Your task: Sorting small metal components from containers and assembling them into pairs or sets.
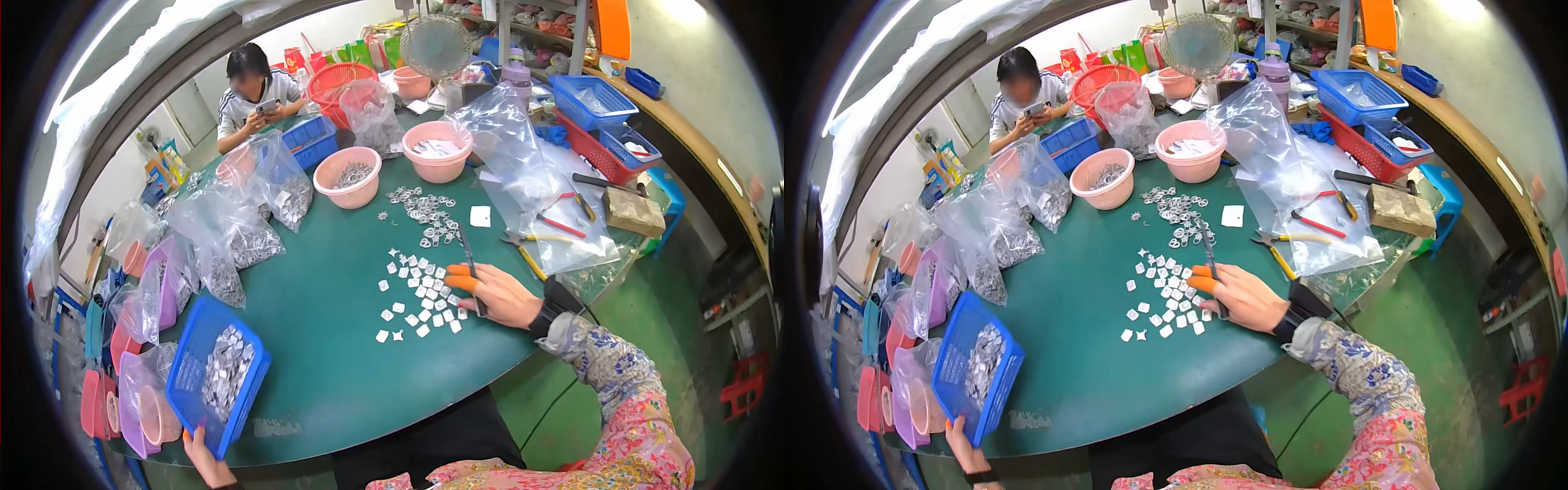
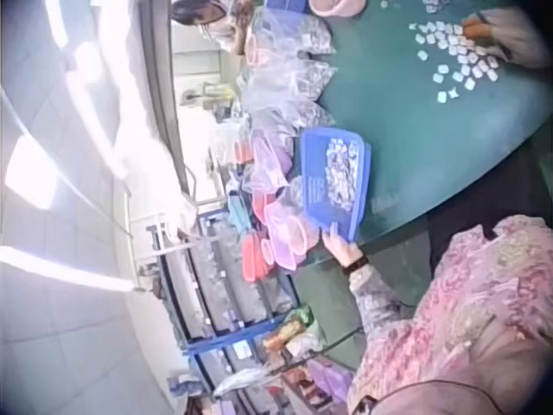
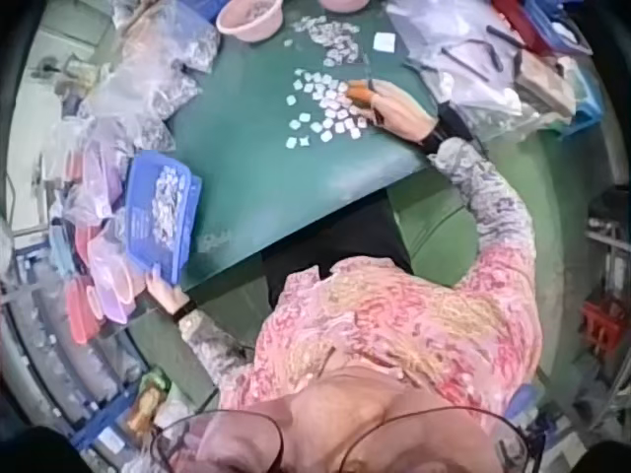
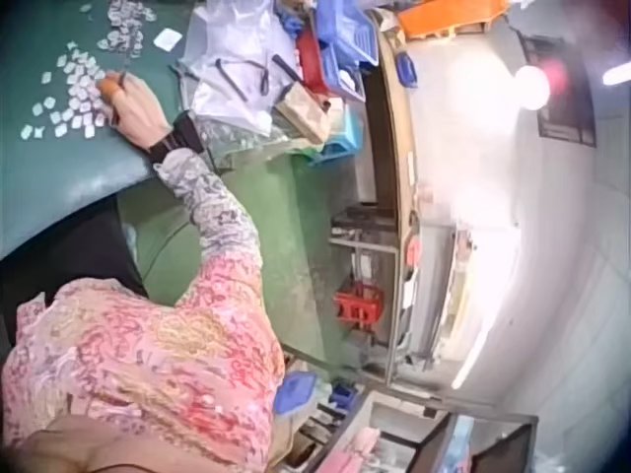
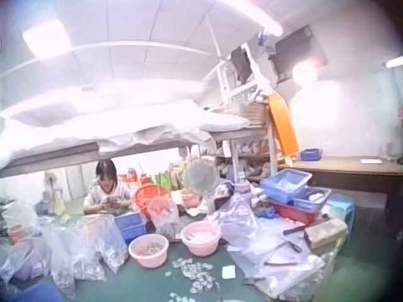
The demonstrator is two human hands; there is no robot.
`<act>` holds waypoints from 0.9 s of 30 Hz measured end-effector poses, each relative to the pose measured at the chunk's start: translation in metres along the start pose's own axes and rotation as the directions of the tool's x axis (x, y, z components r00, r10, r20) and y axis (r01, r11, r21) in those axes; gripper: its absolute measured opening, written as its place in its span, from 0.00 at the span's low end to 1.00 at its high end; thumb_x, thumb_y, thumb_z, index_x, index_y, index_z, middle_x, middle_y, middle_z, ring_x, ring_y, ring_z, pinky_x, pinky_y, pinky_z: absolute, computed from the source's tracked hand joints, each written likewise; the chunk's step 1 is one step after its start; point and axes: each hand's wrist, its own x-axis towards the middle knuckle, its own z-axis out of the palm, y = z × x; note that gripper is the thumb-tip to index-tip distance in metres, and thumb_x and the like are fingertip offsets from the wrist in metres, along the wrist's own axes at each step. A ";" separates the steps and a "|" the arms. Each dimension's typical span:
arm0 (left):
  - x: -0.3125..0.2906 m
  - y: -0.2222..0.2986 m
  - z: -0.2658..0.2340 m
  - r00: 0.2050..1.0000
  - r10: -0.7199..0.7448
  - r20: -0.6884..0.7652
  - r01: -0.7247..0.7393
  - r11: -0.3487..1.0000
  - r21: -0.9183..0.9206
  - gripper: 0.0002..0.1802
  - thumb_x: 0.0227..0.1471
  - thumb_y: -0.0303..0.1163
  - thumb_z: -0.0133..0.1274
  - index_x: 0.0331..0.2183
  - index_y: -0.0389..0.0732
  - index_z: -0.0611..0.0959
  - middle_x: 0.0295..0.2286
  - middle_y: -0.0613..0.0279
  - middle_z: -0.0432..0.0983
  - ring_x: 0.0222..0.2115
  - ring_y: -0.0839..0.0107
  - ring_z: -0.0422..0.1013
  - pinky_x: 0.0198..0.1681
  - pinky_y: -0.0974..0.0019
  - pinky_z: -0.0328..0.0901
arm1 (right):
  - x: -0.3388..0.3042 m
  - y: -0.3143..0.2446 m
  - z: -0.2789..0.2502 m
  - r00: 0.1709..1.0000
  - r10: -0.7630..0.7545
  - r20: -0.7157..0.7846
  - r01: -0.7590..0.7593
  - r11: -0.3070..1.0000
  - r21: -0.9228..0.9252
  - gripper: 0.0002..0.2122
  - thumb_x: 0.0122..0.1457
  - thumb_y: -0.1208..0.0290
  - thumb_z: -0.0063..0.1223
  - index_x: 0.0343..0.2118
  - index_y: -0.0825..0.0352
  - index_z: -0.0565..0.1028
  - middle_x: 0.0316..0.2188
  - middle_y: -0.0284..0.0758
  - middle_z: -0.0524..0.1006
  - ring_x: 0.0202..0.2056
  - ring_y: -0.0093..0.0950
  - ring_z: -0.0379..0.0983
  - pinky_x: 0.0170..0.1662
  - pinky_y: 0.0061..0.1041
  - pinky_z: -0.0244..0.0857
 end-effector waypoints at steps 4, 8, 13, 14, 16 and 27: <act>0.009 0.003 0.013 0.925 0.311 -0.218 -0.247 0.929 0.277 0.23 0.61 0.30 0.52 0.54 0.27 0.71 0.51 0.49 0.72 0.50 0.62 0.70 0.55 0.61 0.64 | 0.001 -0.004 -0.014 0.998 0.060 0.012 -0.059 0.997 -0.056 0.24 0.59 0.64 0.61 0.57 0.62 0.70 0.58 0.43 0.71 0.58 0.43 0.67 0.60 0.38 0.63; -0.085 0.045 0.116 0.799 0.583 0.148 -0.595 0.732 0.331 0.37 0.55 0.31 0.59 0.60 0.25 0.64 0.61 0.40 0.60 0.62 0.51 0.59 0.65 0.53 0.52 | -0.007 -0.019 -0.025 0.984 0.176 -0.038 -0.176 0.984 -0.005 0.27 0.57 0.65 0.64 0.58 0.65 0.68 0.58 0.48 0.69 0.59 0.48 0.66 0.60 0.42 0.63; -0.156 0.045 0.298 0.454 0.090 0.886 -0.816 0.441 0.373 0.59 0.38 0.49 0.72 0.63 0.35 0.61 0.65 0.38 0.48 0.65 0.31 0.42 0.63 0.25 0.40 | -0.012 -0.043 -0.019 0.989 0.150 0.015 -0.151 0.988 0.035 0.30 0.51 0.68 0.69 0.57 0.67 0.69 0.59 0.47 0.70 0.60 0.48 0.65 0.62 0.40 0.62; -0.162 0.037 0.328 0.399 0.072 0.914 -0.861 0.372 0.347 0.58 0.39 0.57 0.69 0.63 0.38 0.62 0.65 0.40 0.48 0.66 0.31 0.41 0.59 0.17 0.36 | -0.013 -0.048 -0.029 0.986 0.165 0.026 -0.166 0.986 0.033 0.30 0.51 0.68 0.69 0.57 0.67 0.69 0.59 0.47 0.70 0.60 0.48 0.65 0.62 0.40 0.62; -0.169 0.022 0.370 0.307 0.137 0.942 -0.919 0.298 0.256 0.50 0.46 0.61 0.62 0.63 0.44 0.67 0.66 0.44 0.50 0.66 0.33 0.40 0.57 0.14 0.35 | -0.007 -0.050 -0.046 0.951 0.287 -0.115 -0.274 0.955 0.115 0.29 0.49 0.72 0.69 0.55 0.67 0.70 0.58 0.45 0.71 0.58 0.47 0.68 0.59 0.40 0.64; -0.143 0.018 0.432 -0.005 0.096 0.995 -0.932 0.360 -0.040 0.39 0.56 0.55 0.55 0.65 0.53 0.67 0.66 0.65 0.56 0.69 0.44 0.40 0.60 0.16 0.31 | -0.062 -0.080 -0.026 0.757 0.571 -0.319 -0.452 0.809 0.375 0.22 0.49 0.81 0.62 0.50 0.71 0.75 0.47 0.46 0.79 0.47 0.42 0.74 0.51 0.37 0.68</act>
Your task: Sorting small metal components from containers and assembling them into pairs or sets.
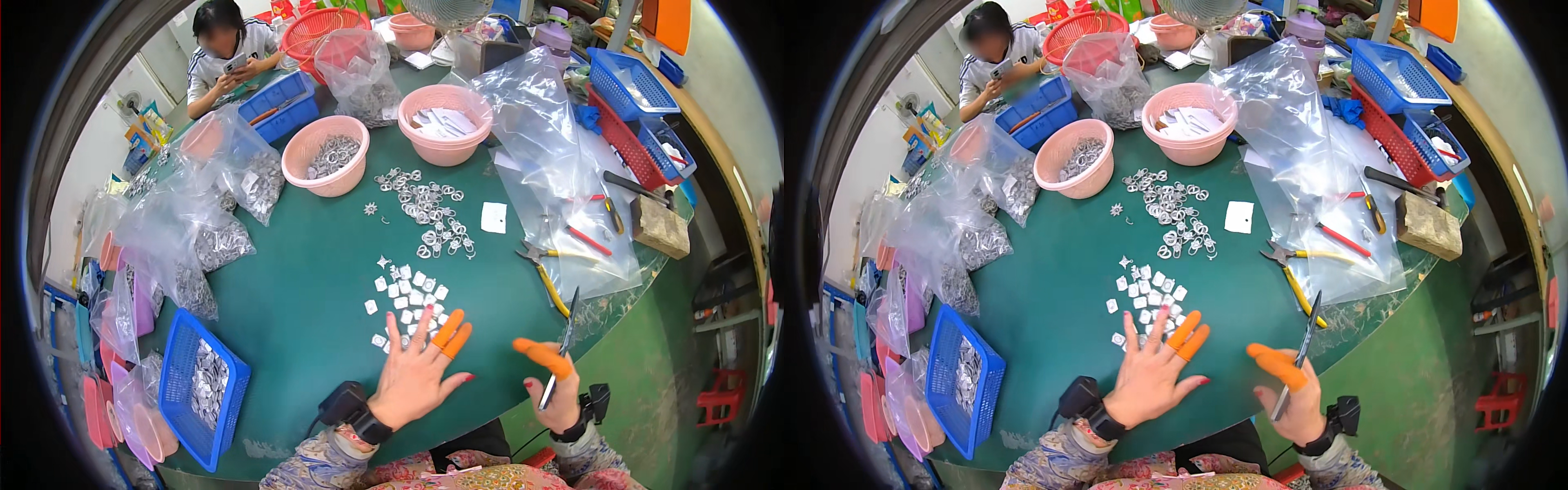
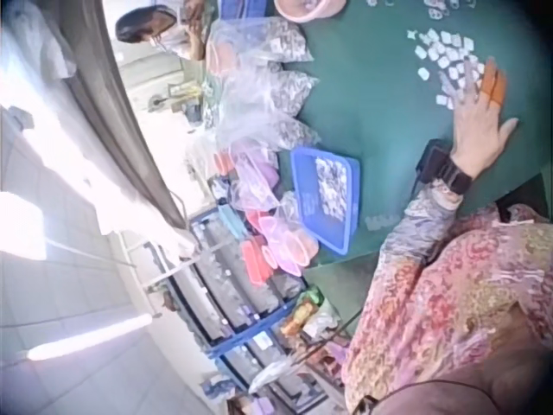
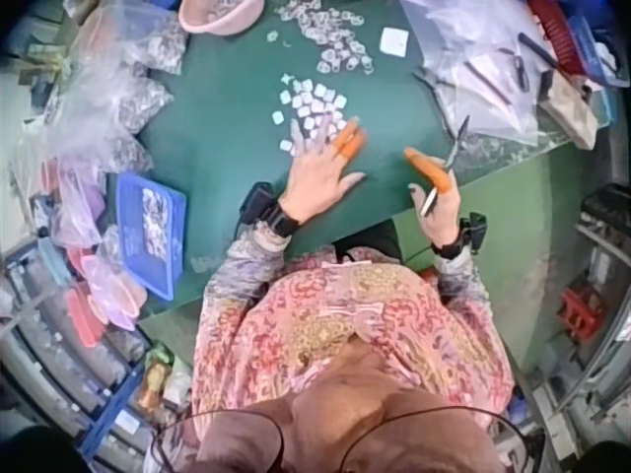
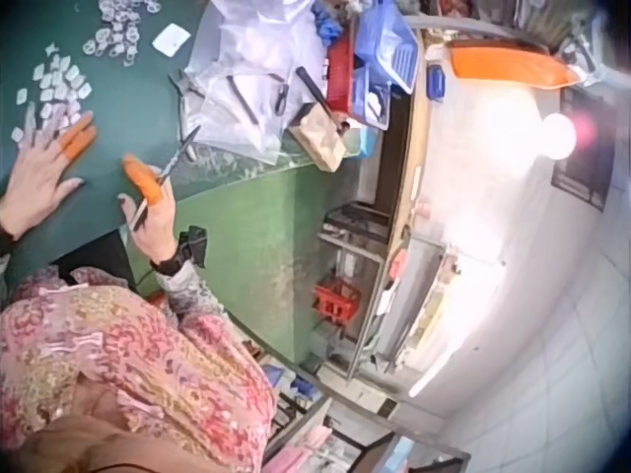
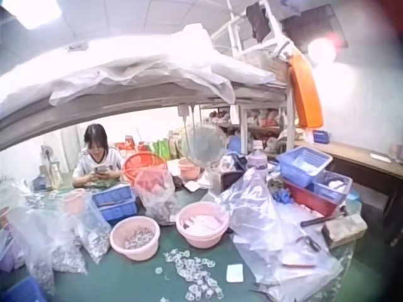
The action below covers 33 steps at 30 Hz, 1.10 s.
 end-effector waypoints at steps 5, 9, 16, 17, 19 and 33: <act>-0.006 -0.040 -0.027 0.996 0.047 0.071 -0.050 0.997 0.052 0.38 0.57 0.57 0.52 0.65 0.54 0.67 0.66 0.65 0.56 0.68 0.44 0.41 0.63 0.20 0.31 | 0.002 0.004 0.025 0.996 0.070 -0.049 -0.068 0.997 0.035 0.19 0.53 0.77 0.62 0.50 0.70 0.75 0.47 0.45 0.78 0.45 0.40 0.74 0.49 0.36 0.68; -0.021 -0.051 -0.034 0.998 -0.058 0.030 0.055 0.995 0.085 0.43 0.51 0.64 0.55 0.63 0.53 0.69 0.67 0.55 0.50 0.68 0.38 0.39 0.62 0.19 0.30 | 0.019 0.008 0.033 0.994 0.106 -0.023 -0.106 0.994 0.034 0.21 0.52 0.78 0.63 0.50 0.70 0.75 0.47 0.44 0.77 0.45 0.39 0.74 0.49 0.35 0.68; -0.012 -0.068 -0.037 0.946 -0.324 -0.025 0.324 0.940 0.110 0.55 0.46 0.67 0.59 0.64 0.42 0.64 0.67 0.40 0.44 0.67 0.31 0.38 0.62 0.20 0.29 | 0.038 0.009 0.039 0.995 0.048 0.083 -0.048 0.999 -0.001 0.22 0.49 0.82 0.64 0.50 0.70 0.75 0.47 0.44 0.77 0.44 0.41 0.73 0.48 0.36 0.68; -0.005 -0.075 -0.036 0.952 -0.303 -0.054 0.307 0.944 0.122 0.55 0.46 0.67 0.58 0.64 0.42 0.64 0.67 0.40 0.45 0.67 0.32 0.39 0.62 0.21 0.29 | 0.038 0.008 0.039 0.994 0.026 0.104 -0.023 0.999 -0.031 0.22 0.49 0.81 0.63 0.49 0.70 0.75 0.46 0.44 0.77 0.44 0.41 0.73 0.48 0.36 0.68; 0.008 -0.088 -0.040 0.963 -0.251 -0.097 0.263 0.954 0.145 0.53 0.48 0.65 0.58 0.65 0.42 0.64 0.67 0.43 0.48 0.67 0.36 0.42 0.65 0.27 0.32 | 0.040 0.008 0.039 0.992 0.079 0.098 -0.076 0.996 -0.036 0.21 0.49 0.81 0.63 0.49 0.70 0.75 0.46 0.43 0.77 0.44 0.41 0.73 0.48 0.36 0.68; -0.038 -0.060 -0.036 0.959 -0.258 -0.115 0.253 0.966 -0.056 0.44 0.53 0.48 0.58 0.63 0.35 0.64 0.65 0.42 0.52 0.67 0.38 0.43 0.68 0.34 0.33 | 0.037 0.009 0.042 0.991 0.116 -0.060 -0.117 0.993 -0.018 0.19 0.52 0.84 0.60 0.49 0.69 0.76 0.45 0.41 0.79 0.41 0.38 0.74 0.48 0.30 0.68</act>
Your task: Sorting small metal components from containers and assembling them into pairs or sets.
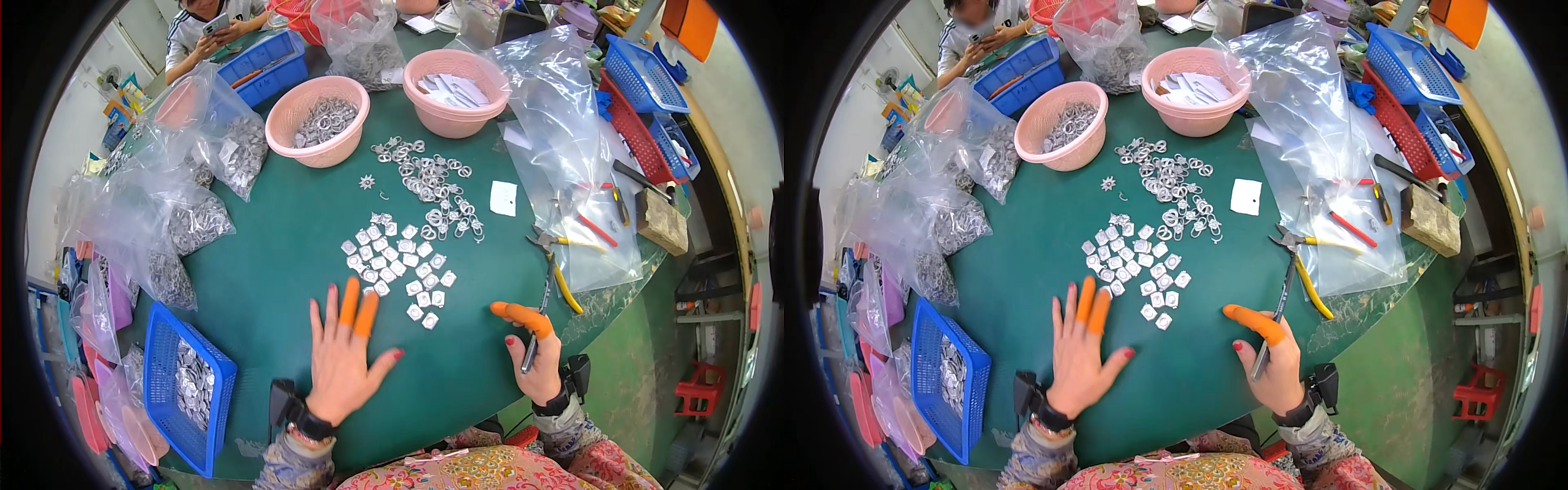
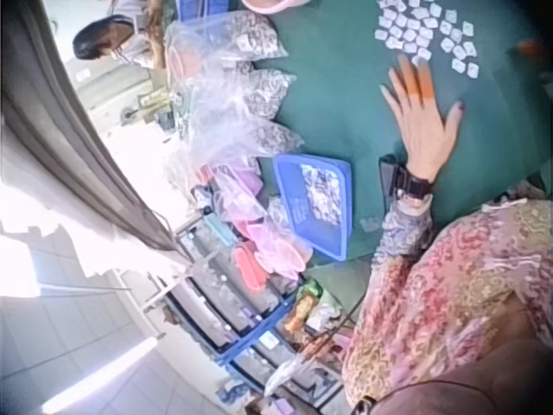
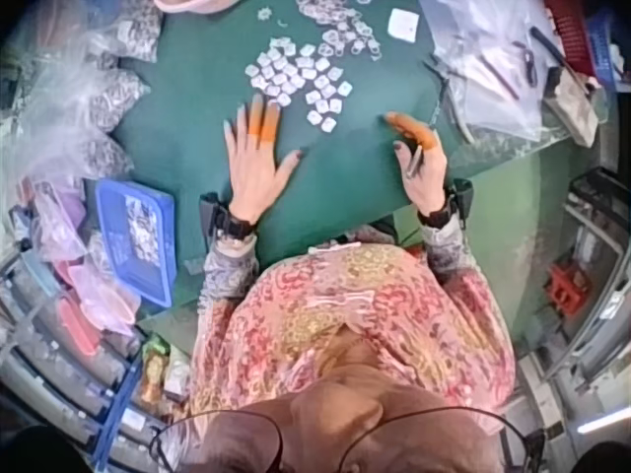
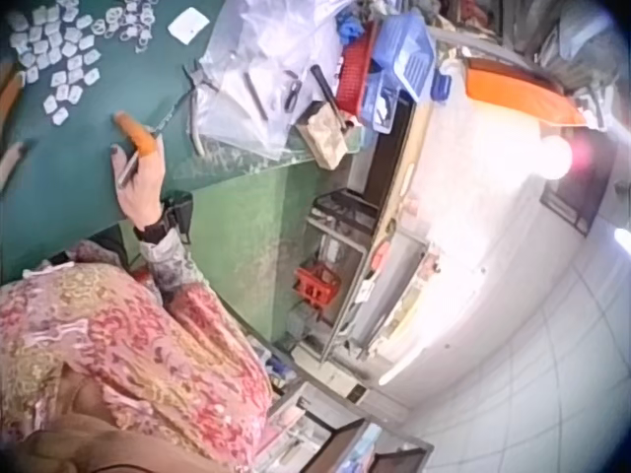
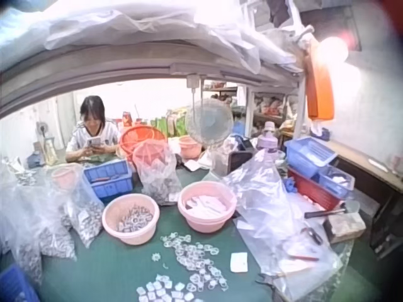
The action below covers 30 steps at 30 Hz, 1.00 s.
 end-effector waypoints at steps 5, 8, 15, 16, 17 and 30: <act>-0.038 0.021 0.003 0.991 0.068 0.113 -0.077 0.994 0.080 0.42 0.52 0.56 0.58 0.61 0.44 0.70 0.66 0.49 0.54 0.67 0.39 0.42 0.67 0.29 0.32 | 0.001 -0.004 0.001 0.996 -0.035 0.078 0.036 0.999 -0.009 0.19 0.52 0.83 0.61 0.49 0.67 0.78 0.41 0.41 0.79 0.39 0.38 0.74 0.43 0.30 0.69; -0.037 0.023 0.004 0.986 0.094 0.138 -0.103 0.993 0.063 0.40 0.52 0.60 0.56 0.60 0.49 0.73 0.65 0.59 0.58 0.67 0.40 0.43 0.65 0.25 0.31 | 0.004 -0.011 0.000 0.989 -0.073 0.130 0.083 0.994 -0.074 0.18 0.51 0.82 0.62 0.48 0.67 0.79 0.39 0.42 0.78 0.38 0.40 0.75 0.42 0.31 0.69; -0.019 0.026 0.013 0.966 0.211 0.149 -0.220 0.975 0.042 0.40 0.54 0.62 0.53 0.63 0.52 0.71 0.63 0.65 0.63 0.68 0.43 0.43 0.64 0.21 0.29 | 0.003 -0.003 0.004 0.995 -0.074 0.072 0.079 0.994 -0.076 0.19 0.50 0.83 0.62 0.47 0.66 0.79 0.38 0.42 0.78 0.37 0.41 0.74 0.41 0.31 0.69; -0.018 0.026 0.012 0.966 0.213 0.146 -0.221 0.974 0.041 0.40 0.54 0.62 0.53 0.63 0.52 0.71 0.63 0.65 0.63 0.68 0.43 0.43 0.64 0.21 0.29 | 0.001 0.001 0.001 0.990 -0.080 0.116 0.091 0.992 -0.091 0.19 0.52 0.79 0.63 0.49 0.67 0.78 0.39 0.42 0.78 0.38 0.40 0.75 0.41 0.31 0.70; -0.017 0.027 0.012 0.967 0.212 0.143 -0.219 0.975 0.029 0.40 0.54 0.61 0.54 0.63 0.51 0.71 0.63 0.65 0.63 0.68 0.43 0.44 0.63 0.21 0.29 | 0.000 0.004 -0.002 0.983 -0.085 0.160 0.103 0.989 -0.105 0.20 0.54 0.76 0.63 0.52 0.68 0.76 0.40 0.42 0.79 0.38 0.38 0.76 0.42 0.30 0.70; -0.003 0.012 0.015 0.986 0.113 -0.124 -0.125 0.988 -0.090 0.38 0.56 0.44 0.58 0.62 0.36 0.68 0.64 0.49 0.58 0.68 0.45 0.46 0.67 0.31 0.33 | 0.062 -0.030 -0.079 0.933 -0.321 -0.164 0.298 0.943 -0.146 0.14 0.64 0.63 0.55 0.42 0.71 0.77 0.31 0.37 0.80 0.35 0.31 0.76 0.43 0.30 0.67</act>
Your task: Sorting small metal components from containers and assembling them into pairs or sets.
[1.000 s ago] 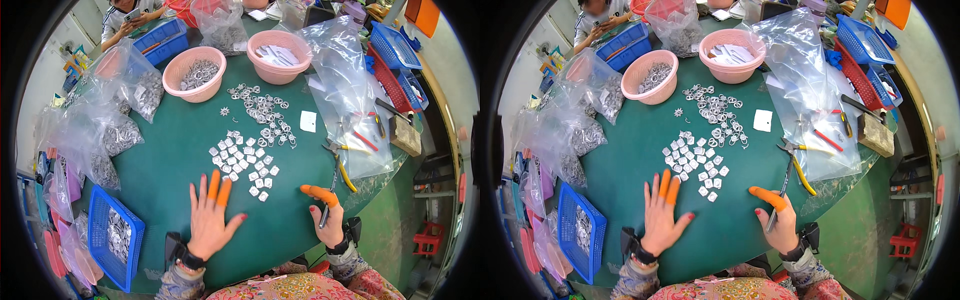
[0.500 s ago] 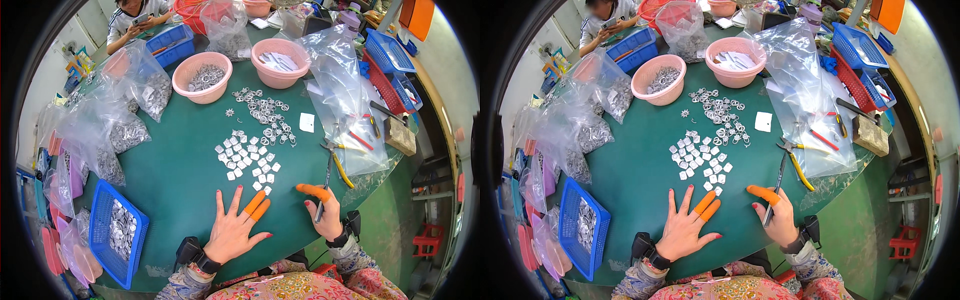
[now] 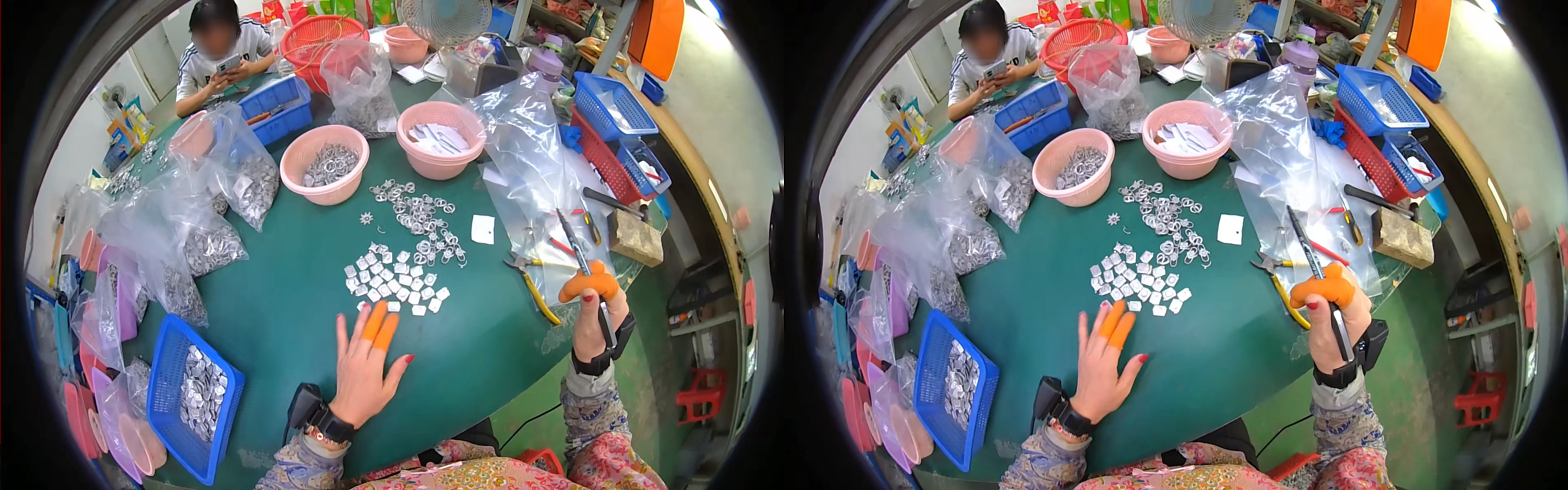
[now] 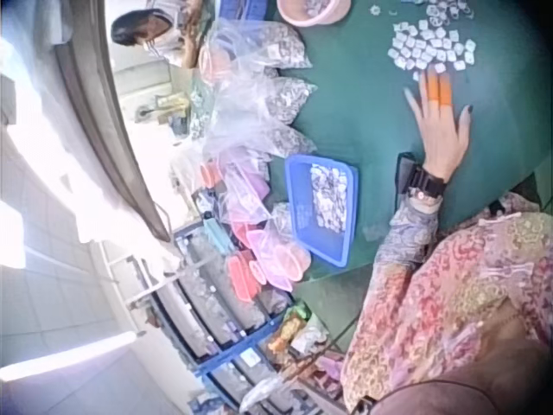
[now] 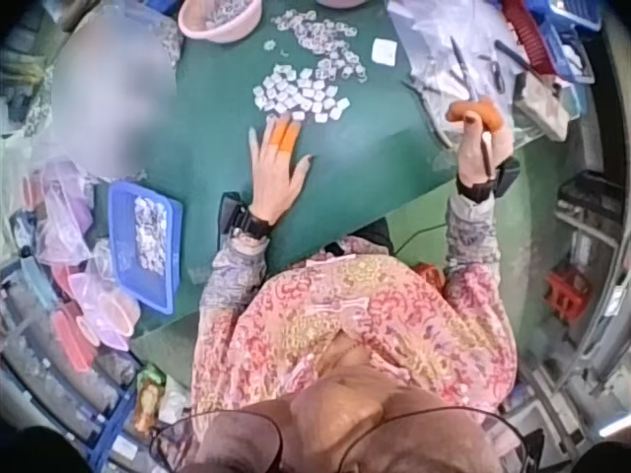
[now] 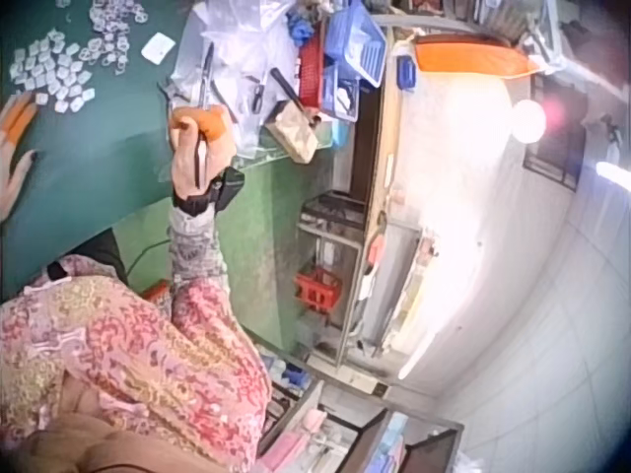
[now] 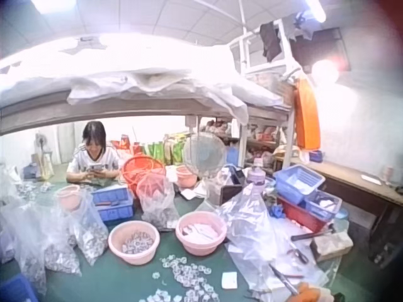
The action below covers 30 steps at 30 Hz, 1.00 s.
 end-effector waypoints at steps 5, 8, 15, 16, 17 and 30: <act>-0.022 0.005 -0.002 0.966 -0.256 -0.020 0.255 0.946 0.199 0.44 0.56 0.46 0.58 0.63 0.28 0.62 0.65 0.39 0.53 0.67 0.42 0.46 0.66 0.29 0.32 | 0.026 -0.015 0.047 0.995 0.000 -0.100 0.016 0.987 0.161 0.13 0.66 0.67 0.52 0.46 0.72 0.78 0.28 0.36 0.80 0.30 0.24 0.73 0.38 0.23 0.65; -0.010 -0.001 0.001 0.974 -0.226 -0.024 0.225 0.943 0.244 0.45 0.57 0.49 0.57 0.64 0.30 0.61 0.65 0.43 0.54 0.68 0.43 0.45 0.66 0.29 0.32 | 0.042 0.004 0.078 0.994 -0.039 -0.102 0.061 0.971 0.231 0.10 0.63 0.73 0.55 0.45 0.71 0.78 0.34 0.37 0.80 0.33 0.24 0.74 0.39 0.22 0.66; -0.007 -0.023 -0.008 0.981 -0.181 -0.070 0.179 0.983 -0.038 0.32 0.60 0.34 0.52 0.63 0.38 0.65 0.66 0.47 0.54 0.68 0.44 0.46 0.68 0.37 0.38 | 0.040 0.046 0.113 0.975 -0.179 -0.136 0.188 0.980 0.062 0.05 0.61 0.78 0.56 0.39 0.70 0.79 0.32 0.34 0.79 0.32 0.23 0.74 0.39 0.23 0.67; -0.007 -0.031 -0.013 0.968 -0.222 -0.121 0.220 0.975 -0.027 0.33 0.60 0.34 0.52 0.64 0.38 0.65 0.66 0.46 0.54 0.68 0.44 0.46 0.68 0.37 0.37 | 0.038 0.046 0.112 0.995 -0.007 -0.104 0.027 0.980 0.198 0.05 0.63 0.76 0.55 0.39 0.69 0.79 0.31 0.34 0.79 0.32 0.23 0.74 0.39 0.23 0.67; -0.006 -0.036 -0.016 0.950 -0.259 -0.172 0.260 0.965 -0.019 0.33 0.61 0.34 0.51 0.64 0.37 0.64 0.66 0.46 0.54 0.68 0.44 0.45 0.68 0.37 0.37 | 0.034 0.050 0.111 0.986 0.161 -0.050 -0.136 0.936 0.323 0.05 0.64 0.75 0.54 0.39 0.69 0.79 0.31 0.33 0.79 0.31 0.22 0.74 0.39 0.23 0.66; 0.071 -0.027 -0.025 0.804 -0.415 -0.427 0.125 0.819 -0.559 0.16 0.62 0.26 0.52 0.52 0.35 0.79 0.49 0.55 0.77 0.51 0.65 0.72 0.56 0.63 0.63 | 0.043 0.044 0.090 0.959 0.222 -0.174 -0.132 0.899 0.417 0.08 0.64 0.76 0.49 0.42 0.70 0.77 0.30 0.38 0.78 0.34 0.26 0.76 0.41 0.25 0.68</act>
